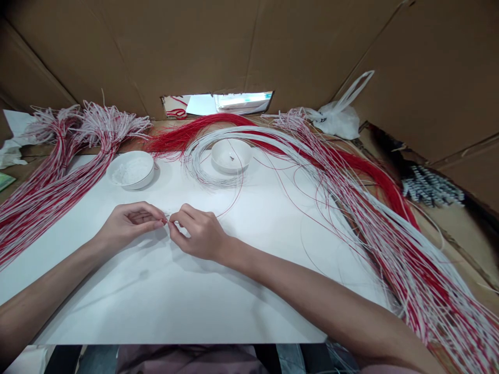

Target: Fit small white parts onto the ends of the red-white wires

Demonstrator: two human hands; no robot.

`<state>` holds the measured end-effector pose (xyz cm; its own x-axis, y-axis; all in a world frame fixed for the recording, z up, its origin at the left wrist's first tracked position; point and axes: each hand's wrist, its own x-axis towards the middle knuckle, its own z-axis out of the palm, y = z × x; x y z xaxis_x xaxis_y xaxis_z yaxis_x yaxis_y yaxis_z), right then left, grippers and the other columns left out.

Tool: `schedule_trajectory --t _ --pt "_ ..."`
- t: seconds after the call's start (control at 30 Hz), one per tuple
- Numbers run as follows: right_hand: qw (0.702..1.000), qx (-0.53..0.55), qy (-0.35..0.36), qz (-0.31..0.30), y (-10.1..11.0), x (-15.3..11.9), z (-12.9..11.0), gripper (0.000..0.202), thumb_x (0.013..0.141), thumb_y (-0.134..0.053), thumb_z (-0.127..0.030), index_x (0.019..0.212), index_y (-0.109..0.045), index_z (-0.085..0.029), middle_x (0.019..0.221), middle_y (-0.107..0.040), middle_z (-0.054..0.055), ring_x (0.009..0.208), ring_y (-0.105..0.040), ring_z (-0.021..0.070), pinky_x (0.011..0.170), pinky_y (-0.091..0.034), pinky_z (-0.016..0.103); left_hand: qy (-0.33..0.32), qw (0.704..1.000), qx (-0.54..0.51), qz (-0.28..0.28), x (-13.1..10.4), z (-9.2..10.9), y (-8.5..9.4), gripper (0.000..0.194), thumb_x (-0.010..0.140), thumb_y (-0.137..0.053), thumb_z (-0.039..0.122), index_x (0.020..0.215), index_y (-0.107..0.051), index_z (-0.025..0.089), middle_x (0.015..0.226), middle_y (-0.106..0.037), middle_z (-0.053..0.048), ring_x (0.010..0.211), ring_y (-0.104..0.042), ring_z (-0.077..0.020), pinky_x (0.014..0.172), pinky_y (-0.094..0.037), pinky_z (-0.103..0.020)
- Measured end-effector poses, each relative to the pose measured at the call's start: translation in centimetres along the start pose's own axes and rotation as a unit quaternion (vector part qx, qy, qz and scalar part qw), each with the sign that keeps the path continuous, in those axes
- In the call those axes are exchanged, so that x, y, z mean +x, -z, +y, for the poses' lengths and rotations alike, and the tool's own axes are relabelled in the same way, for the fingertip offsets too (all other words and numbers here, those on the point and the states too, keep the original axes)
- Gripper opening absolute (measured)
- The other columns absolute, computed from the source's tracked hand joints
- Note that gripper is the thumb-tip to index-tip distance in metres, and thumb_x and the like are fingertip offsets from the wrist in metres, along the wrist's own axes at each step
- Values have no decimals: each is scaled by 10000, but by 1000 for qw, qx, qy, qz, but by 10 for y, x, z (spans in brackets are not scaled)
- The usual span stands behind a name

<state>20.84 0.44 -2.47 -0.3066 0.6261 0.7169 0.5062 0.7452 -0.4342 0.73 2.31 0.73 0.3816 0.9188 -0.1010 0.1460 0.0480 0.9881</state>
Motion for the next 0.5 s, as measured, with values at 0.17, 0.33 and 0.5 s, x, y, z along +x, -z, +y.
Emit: schedule_trajectory --t 0.17,0.33,0.5 --pt "1000 5 1 4 0 0 1 82 875 -549 -164 810 -598 -175 679 -558 -27 548 -513 54 468 -358 187 1 1000 -7 5 1 0 0 180 692 -814 259 791 -704 157 841 -741 -65 802 -703 -181 787 -583 -290" --pt "1000 5 6 6 -1 -1 1 87 875 -548 -162 808 -602 -174 674 -553 -30 548 -509 51 474 -367 180 -7 1000 -25 1 0 0 0 167 692 -818 236 786 -704 158 832 -738 -48 793 -698 -154 770 -575 -251" --pt "1000 7 9 11 -1 0 1 83 870 -554 -157 805 -602 -169 672 -551 -29 542 -504 49 474 -369 172 -11 1000 -19 -1 -1 -1 1 141 708 -810 217 793 -713 160 828 -735 -35 788 -689 -132 756 -563 -221"
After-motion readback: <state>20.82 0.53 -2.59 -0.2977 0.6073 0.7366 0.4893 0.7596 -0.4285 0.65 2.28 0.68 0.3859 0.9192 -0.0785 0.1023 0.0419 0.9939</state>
